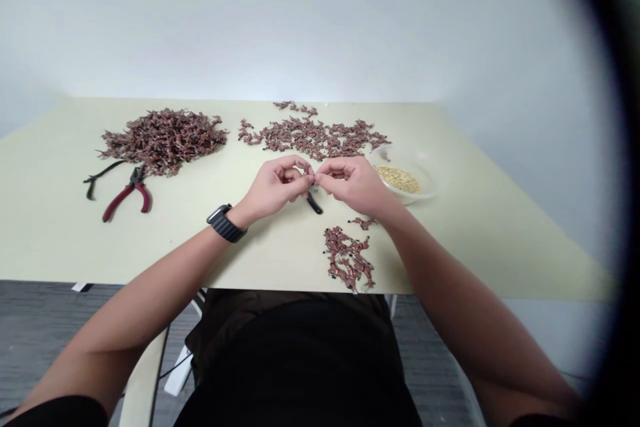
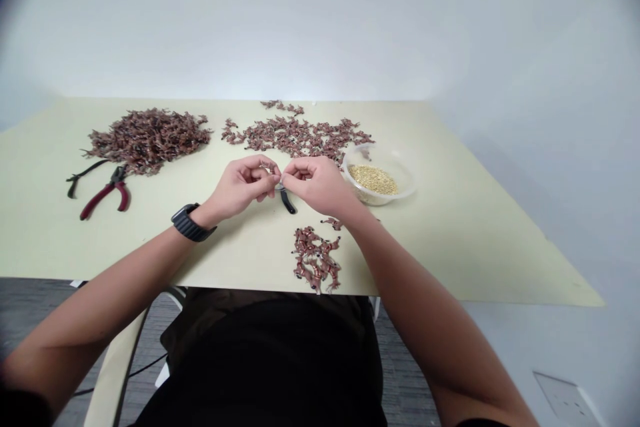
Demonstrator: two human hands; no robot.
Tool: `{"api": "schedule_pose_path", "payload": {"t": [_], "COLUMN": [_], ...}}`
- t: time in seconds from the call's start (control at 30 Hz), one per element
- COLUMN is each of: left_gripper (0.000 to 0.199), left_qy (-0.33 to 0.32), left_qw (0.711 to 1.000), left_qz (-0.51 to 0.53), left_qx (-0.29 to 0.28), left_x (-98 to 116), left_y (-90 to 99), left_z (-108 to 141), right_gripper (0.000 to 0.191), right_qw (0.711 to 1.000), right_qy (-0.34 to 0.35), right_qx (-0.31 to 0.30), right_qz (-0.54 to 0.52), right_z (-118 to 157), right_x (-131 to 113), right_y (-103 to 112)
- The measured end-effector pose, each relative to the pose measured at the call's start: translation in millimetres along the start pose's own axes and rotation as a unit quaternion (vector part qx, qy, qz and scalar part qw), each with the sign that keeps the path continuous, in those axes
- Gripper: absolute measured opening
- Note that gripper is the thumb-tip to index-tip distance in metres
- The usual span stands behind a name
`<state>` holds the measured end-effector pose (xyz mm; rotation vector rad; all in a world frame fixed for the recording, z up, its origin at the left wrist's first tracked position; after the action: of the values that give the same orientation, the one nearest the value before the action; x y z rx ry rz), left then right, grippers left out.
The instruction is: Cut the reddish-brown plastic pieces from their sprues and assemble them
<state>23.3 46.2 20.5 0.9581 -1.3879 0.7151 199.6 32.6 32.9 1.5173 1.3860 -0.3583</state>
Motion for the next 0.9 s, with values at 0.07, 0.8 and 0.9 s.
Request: {"api": "schedule_pose_path", "payload": {"t": [0.07,0.8,0.9], "left_gripper": [0.025,0.042,0.044], "left_qy": [-0.002,0.039,0.045], "left_qw": [1.000,0.999,0.999], "left_qz": [-0.010,0.013,0.011], "left_qx": [0.005,-0.020,-0.022], "left_x": [-1.0,-1.5,-3.5], "left_y": [0.4,-4.2,-3.3], "left_z": [0.0,2.0,1.5], "right_gripper": [0.015,0.013,0.013], "right_qw": [1.000,0.986,0.987], "right_qy": [-0.006,0.098,0.099], "right_qx": [0.004,0.057,0.044], "right_qz": [-0.006,0.123,0.120], "right_z": [0.5,0.6,0.2], "right_x": [0.8,-24.9,-23.8], "right_y": [-0.9,3.1,2.4]}}
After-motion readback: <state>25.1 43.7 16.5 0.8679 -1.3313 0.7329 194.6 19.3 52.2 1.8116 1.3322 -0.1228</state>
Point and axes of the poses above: each hand's wrist, its own z-axis away from the middle knuckle, its own y-axis out of the back of the hand, x = y × z, the point moved 5 cm from there along -z, towards the middle knuckle, and after that the axes turned 12 degrees about y, right-handed, at the moved point
